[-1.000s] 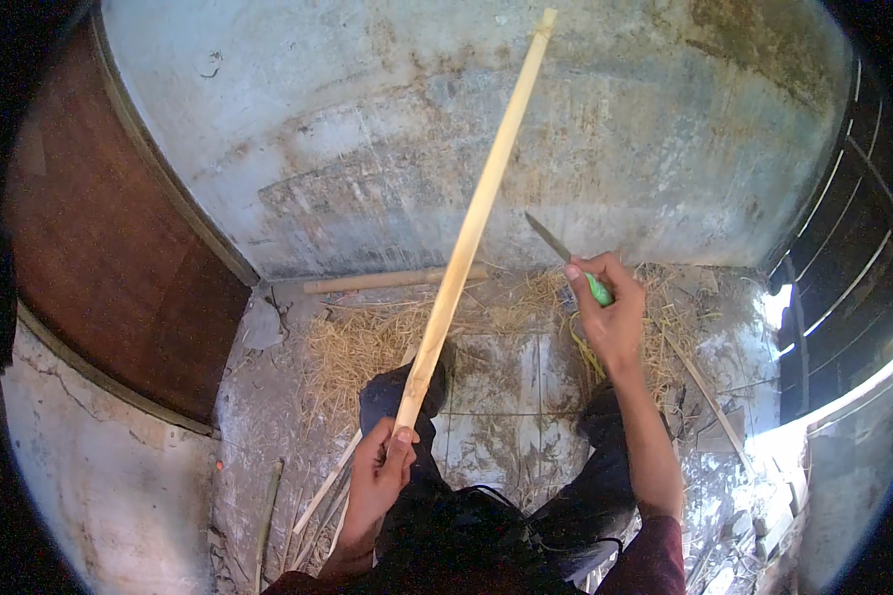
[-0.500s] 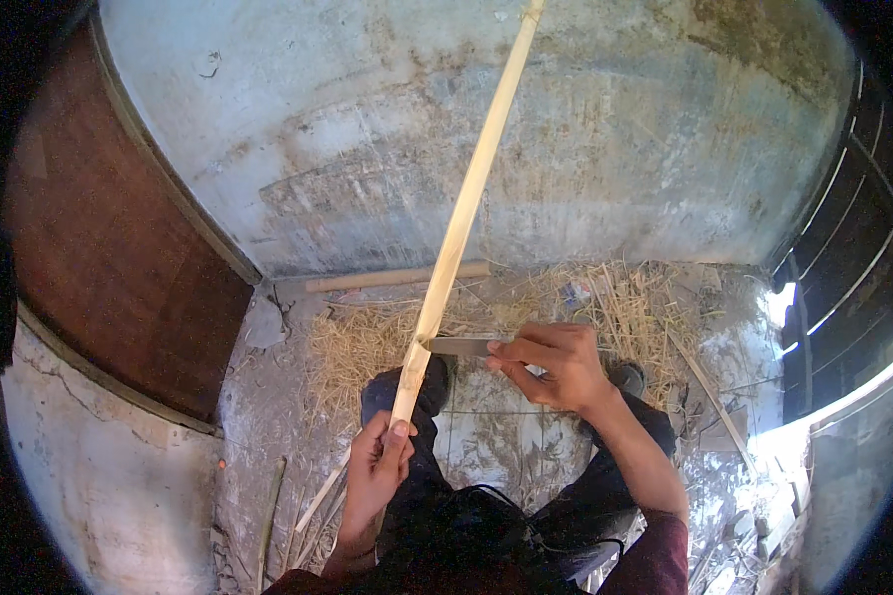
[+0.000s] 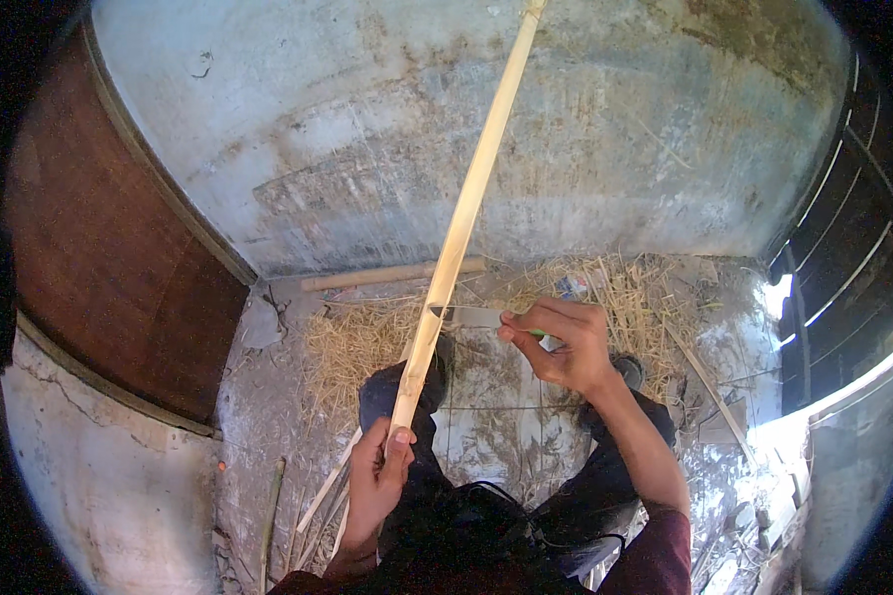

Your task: The person shaves and smooths a long bamboo strip with a knife while sitting on a floor covered with wood shavings.

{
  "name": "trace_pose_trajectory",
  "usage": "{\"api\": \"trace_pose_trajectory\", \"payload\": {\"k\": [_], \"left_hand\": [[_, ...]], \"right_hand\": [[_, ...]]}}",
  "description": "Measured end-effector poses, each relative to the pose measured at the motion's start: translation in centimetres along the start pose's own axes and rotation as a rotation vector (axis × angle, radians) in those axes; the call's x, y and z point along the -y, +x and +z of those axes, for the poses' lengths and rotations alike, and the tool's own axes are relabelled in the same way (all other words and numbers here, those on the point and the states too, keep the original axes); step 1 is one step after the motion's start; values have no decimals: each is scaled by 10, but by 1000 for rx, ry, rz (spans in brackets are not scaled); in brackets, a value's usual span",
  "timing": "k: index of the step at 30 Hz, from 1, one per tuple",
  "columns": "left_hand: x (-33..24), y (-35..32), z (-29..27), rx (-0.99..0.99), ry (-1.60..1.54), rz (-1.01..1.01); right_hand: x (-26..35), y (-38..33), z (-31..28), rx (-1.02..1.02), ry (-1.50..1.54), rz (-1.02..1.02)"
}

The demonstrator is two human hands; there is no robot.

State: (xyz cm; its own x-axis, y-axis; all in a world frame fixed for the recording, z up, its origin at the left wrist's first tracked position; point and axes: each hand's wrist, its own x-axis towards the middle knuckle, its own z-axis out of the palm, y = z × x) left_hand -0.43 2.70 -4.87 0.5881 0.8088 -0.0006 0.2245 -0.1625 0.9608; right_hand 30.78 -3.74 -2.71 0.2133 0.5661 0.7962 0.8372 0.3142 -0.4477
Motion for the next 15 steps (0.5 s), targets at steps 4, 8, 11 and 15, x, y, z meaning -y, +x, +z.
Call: {"api": "trace_pose_trajectory", "payload": {"k": [4,8,11,15], "left_hand": [[-4,-1,-3,-3,45,-9],[2,0,-5,-2,55,5],[4,1,-5,1,64,8],[0,3,-4,-23,75,44]], "right_hand": [[2,3,1,-5,-55,-49],[-1,3,3,-18,-64,-57],[-4,3,6,-38,-49,-68],[-4,3,10,-62,-83,-82]]}}
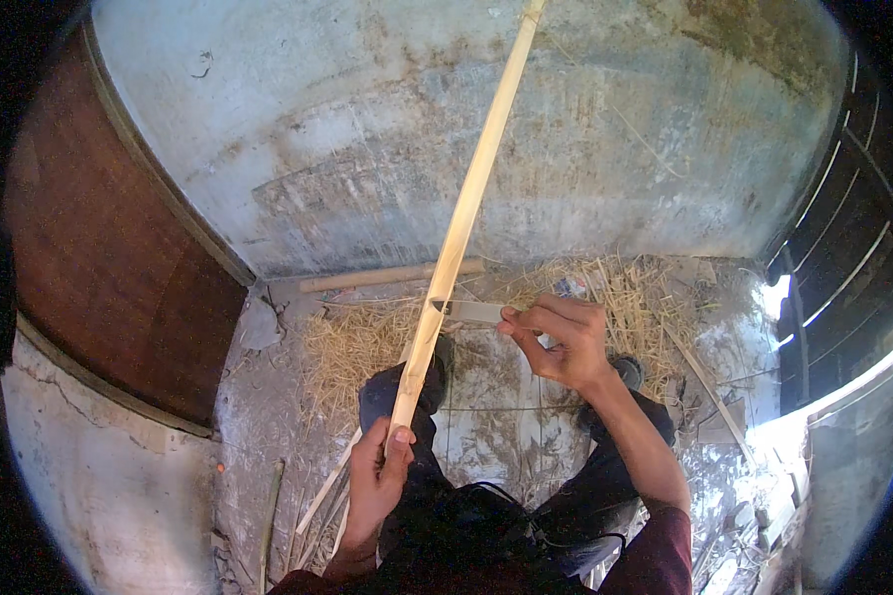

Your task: The person shaves and smooths a long bamboo strip with a knife while sitting on a floor covered with wood shavings.

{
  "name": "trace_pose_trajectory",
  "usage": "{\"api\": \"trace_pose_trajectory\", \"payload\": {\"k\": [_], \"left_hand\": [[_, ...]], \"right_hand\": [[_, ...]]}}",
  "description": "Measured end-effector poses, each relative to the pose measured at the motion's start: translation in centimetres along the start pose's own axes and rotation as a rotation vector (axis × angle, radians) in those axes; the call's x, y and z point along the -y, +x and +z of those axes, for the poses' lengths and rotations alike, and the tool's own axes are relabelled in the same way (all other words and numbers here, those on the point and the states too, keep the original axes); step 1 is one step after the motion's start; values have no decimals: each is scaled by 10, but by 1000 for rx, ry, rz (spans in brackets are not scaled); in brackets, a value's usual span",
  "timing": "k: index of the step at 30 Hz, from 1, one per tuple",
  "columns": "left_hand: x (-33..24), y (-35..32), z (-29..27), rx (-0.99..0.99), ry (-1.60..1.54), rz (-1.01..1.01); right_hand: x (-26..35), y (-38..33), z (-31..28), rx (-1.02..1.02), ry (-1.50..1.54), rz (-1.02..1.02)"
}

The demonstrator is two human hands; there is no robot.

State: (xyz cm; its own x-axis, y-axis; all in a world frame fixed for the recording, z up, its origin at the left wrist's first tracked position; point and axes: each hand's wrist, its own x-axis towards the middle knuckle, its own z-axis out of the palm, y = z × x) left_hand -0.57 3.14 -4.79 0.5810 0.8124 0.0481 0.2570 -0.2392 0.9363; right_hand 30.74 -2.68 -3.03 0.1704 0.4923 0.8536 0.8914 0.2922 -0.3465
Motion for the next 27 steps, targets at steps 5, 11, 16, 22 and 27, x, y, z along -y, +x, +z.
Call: {"api": "trace_pose_trajectory", "payload": {"k": [5,11,16,22,27], "left_hand": [[4,1,-2,10,-29,-18],[6,-3,-4,28,-51,-36],[11,-13,-7,48,-41,-65],[20,-21,-7,76,-76,-85],[23,-24,-10,69,-33,-55]], "right_hand": [[0,2,1,-4,-31,-1],[-1,9,-5,-8,-53,21],[-16,15,-8,-78,-35,44],[-35,16,-12,-90,-34,124],[-42,21,-13,-123,-69,158]]}}
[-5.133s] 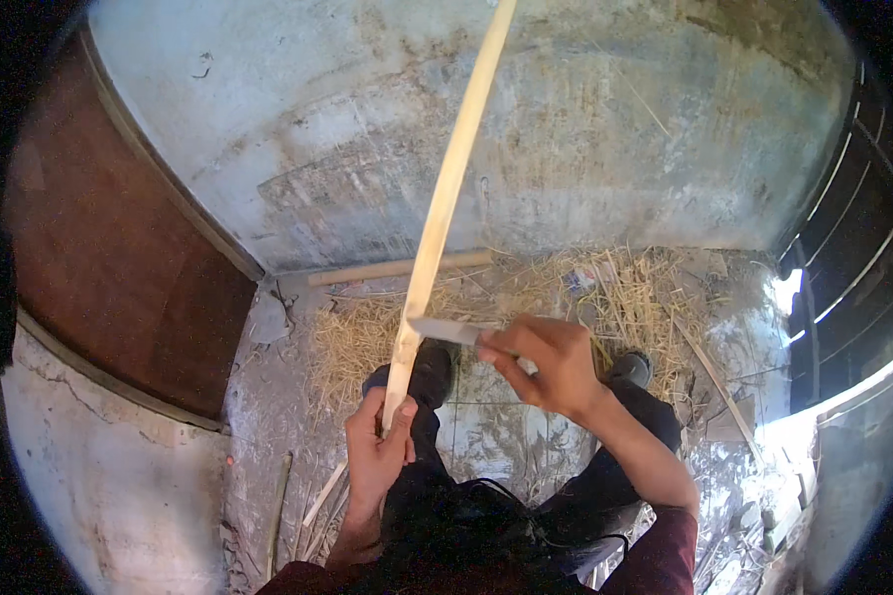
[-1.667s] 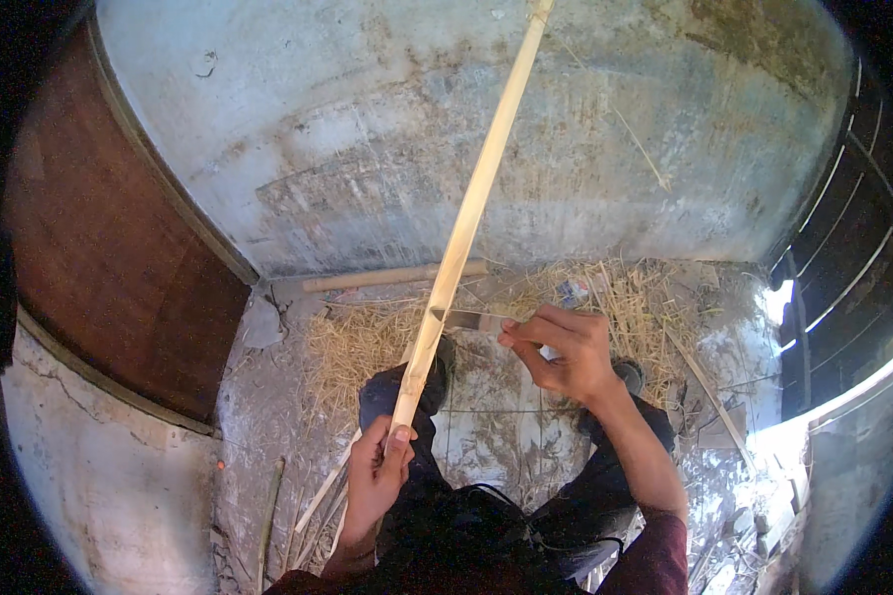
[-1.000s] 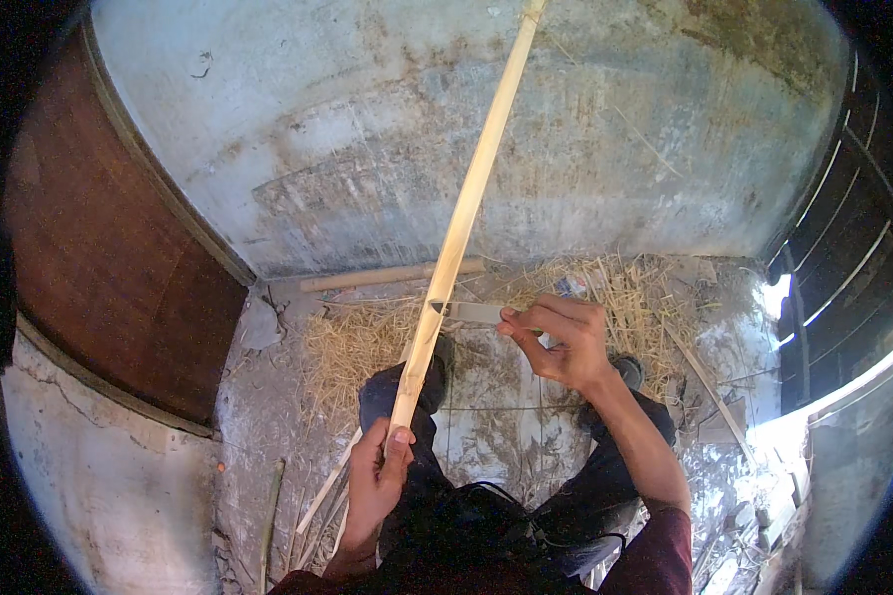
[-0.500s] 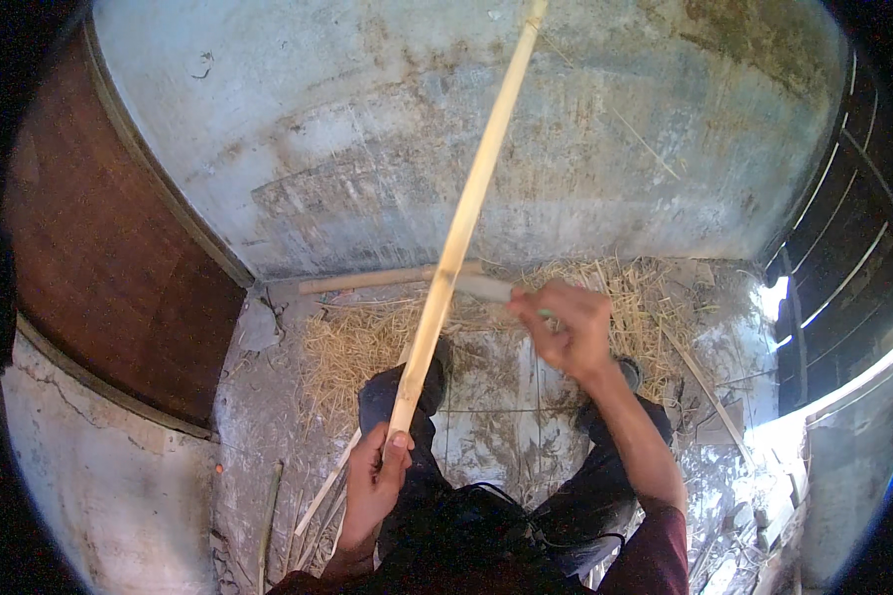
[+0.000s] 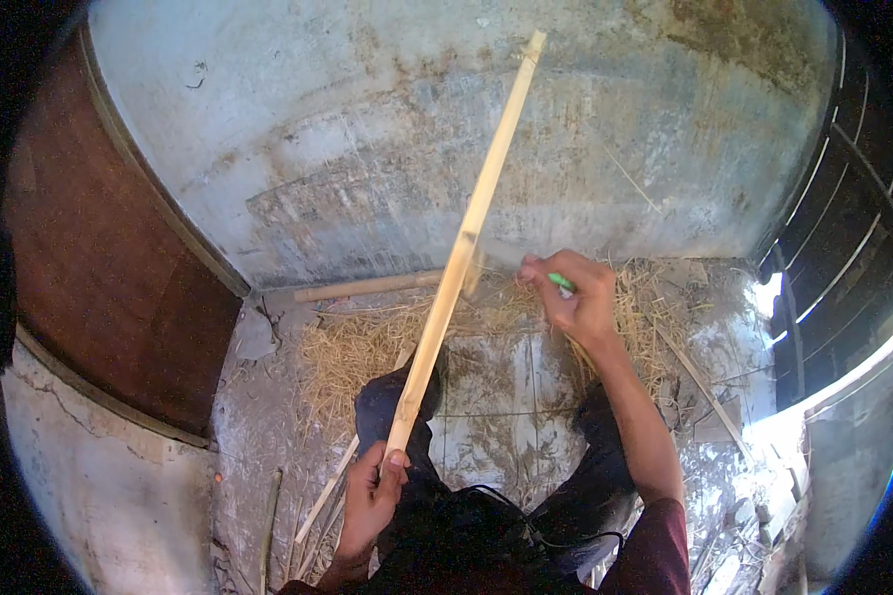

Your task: The person shaves and smooths a long bamboo strip with a knife while sitting on a floor covered with wood shavings.

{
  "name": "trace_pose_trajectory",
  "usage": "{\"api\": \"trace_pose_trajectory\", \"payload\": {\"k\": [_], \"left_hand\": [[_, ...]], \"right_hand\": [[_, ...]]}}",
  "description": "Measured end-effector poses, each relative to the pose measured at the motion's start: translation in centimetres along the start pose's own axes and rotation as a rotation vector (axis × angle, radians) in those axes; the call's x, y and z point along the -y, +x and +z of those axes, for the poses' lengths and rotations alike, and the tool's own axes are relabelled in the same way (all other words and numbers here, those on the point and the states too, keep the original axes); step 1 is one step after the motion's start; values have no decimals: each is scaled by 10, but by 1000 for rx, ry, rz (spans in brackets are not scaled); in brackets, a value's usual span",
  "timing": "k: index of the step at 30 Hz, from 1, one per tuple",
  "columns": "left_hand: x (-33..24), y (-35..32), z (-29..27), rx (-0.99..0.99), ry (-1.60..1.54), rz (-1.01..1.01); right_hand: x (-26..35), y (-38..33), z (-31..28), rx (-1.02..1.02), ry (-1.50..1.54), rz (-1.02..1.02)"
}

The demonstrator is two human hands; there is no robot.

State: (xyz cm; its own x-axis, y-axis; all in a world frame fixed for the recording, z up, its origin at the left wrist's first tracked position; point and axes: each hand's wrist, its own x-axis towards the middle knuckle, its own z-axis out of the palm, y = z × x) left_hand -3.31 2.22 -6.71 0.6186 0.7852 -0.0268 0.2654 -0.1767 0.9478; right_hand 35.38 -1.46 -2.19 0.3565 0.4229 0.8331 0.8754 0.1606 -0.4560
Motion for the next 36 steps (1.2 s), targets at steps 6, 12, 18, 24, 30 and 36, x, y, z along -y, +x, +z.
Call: {"api": "trace_pose_trajectory", "payload": {"k": [6,12,18,24,30,36], "left_hand": [[-2,-9,-2,16,42,0],[7,-17,-7,45,83,-23],[19,-29,-14,79,28,-107],[28,-36,-21,112,68,-112],[29,-34,-26,115,-44,-199],[31,-9,-17,113,-182,-209]], "right_hand": [[-26,7,-1,-73,-15,48],[-47,15,-8,-83,12,175],[-79,43,-9,-105,-11,236],[-135,71,-17,-151,-98,252],[-191,62,-7,-111,42,466],[-286,-49,-51,942,-686,533]]}}
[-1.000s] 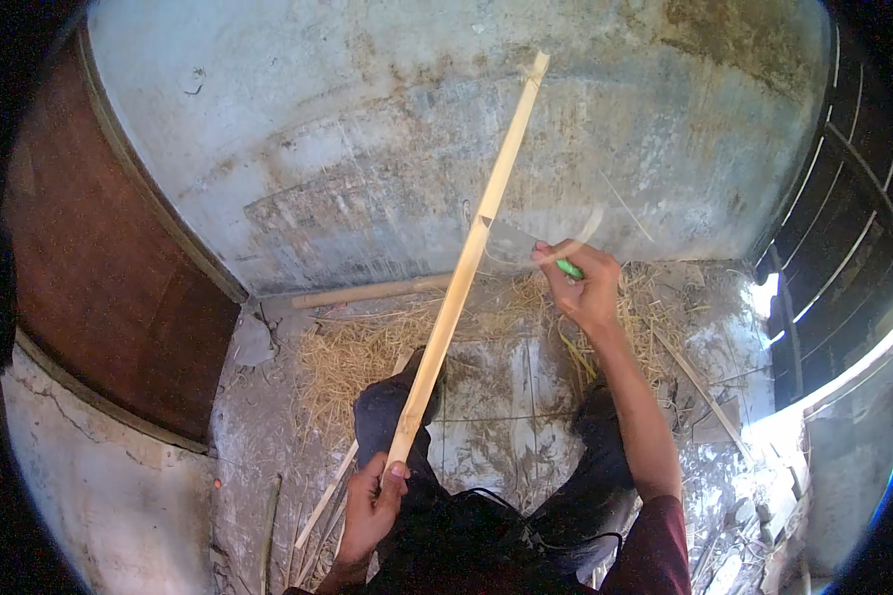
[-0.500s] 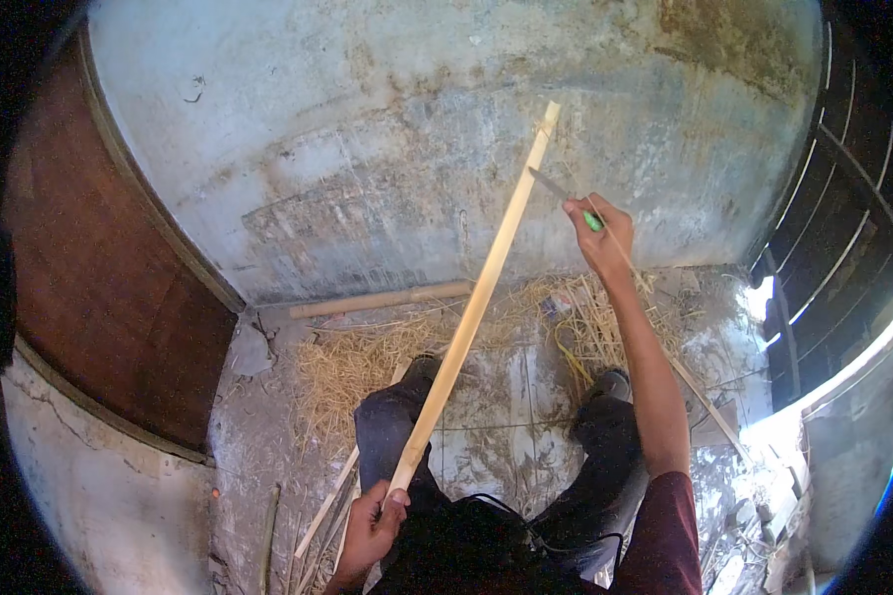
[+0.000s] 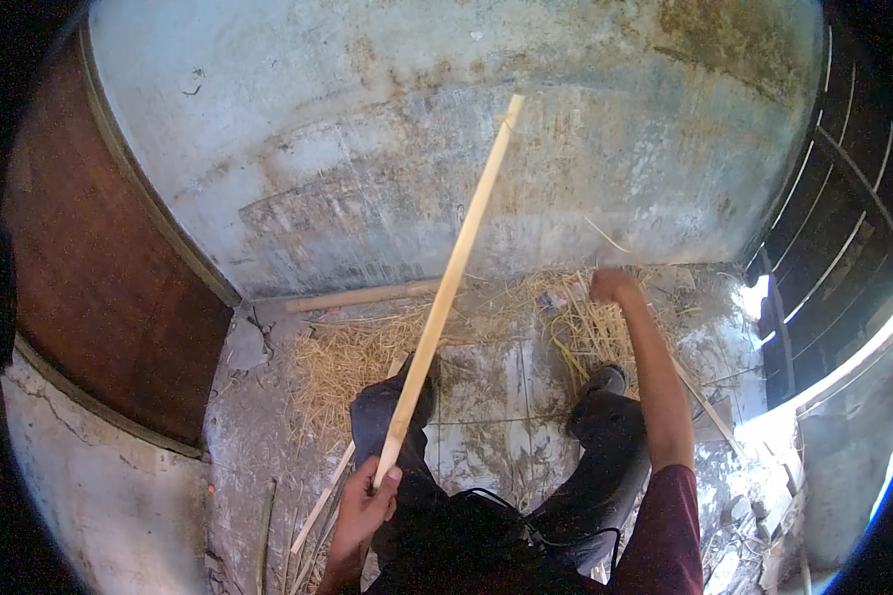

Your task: The person shaves and smooths a long bamboo strip with a knife while sitting on a floor covered with wood shavings.

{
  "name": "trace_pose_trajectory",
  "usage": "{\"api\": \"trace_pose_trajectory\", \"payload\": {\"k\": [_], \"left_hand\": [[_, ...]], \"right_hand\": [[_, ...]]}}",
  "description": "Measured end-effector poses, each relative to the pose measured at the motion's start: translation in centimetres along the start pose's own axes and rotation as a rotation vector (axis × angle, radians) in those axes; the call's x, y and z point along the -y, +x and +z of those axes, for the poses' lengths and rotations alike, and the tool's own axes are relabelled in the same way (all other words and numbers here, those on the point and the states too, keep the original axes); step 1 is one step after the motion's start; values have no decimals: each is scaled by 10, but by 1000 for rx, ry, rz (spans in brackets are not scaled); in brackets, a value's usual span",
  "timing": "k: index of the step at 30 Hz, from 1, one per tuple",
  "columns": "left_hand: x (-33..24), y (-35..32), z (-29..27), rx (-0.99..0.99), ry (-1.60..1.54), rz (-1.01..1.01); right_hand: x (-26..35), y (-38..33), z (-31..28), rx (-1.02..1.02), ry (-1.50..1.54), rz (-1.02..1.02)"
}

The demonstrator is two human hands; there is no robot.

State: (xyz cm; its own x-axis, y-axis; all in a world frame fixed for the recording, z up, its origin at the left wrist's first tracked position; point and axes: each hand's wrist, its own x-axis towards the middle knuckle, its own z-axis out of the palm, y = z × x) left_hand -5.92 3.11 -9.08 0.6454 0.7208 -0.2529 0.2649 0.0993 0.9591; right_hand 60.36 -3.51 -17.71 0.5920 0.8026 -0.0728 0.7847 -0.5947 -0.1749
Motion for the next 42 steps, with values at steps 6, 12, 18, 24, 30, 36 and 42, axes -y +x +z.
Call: {"api": "trace_pose_trajectory", "payload": {"k": [6,12,18,24,30,36,42], "left_hand": [[-2,22,2,-45,-45,73],[-22,23,-1,34,-134,79],[-49,40,17,237,-259,57],[-56,46,29,384,-405,71],[-67,43,41,265,-239,102],[-68,43,46,173,-197,139],[-83,40,48,-62,-96,261]], "right_hand": [[78,-59,9,142,202,-319],[206,-138,-124,-7,652,-279],[229,-169,-121,-435,1029,-413],[253,-194,-100,-405,1126,-608],[269,-214,-94,-441,984,-687],[280,-222,-85,-493,901,-756],[282,-219,-87,-554,787,-832]]}}
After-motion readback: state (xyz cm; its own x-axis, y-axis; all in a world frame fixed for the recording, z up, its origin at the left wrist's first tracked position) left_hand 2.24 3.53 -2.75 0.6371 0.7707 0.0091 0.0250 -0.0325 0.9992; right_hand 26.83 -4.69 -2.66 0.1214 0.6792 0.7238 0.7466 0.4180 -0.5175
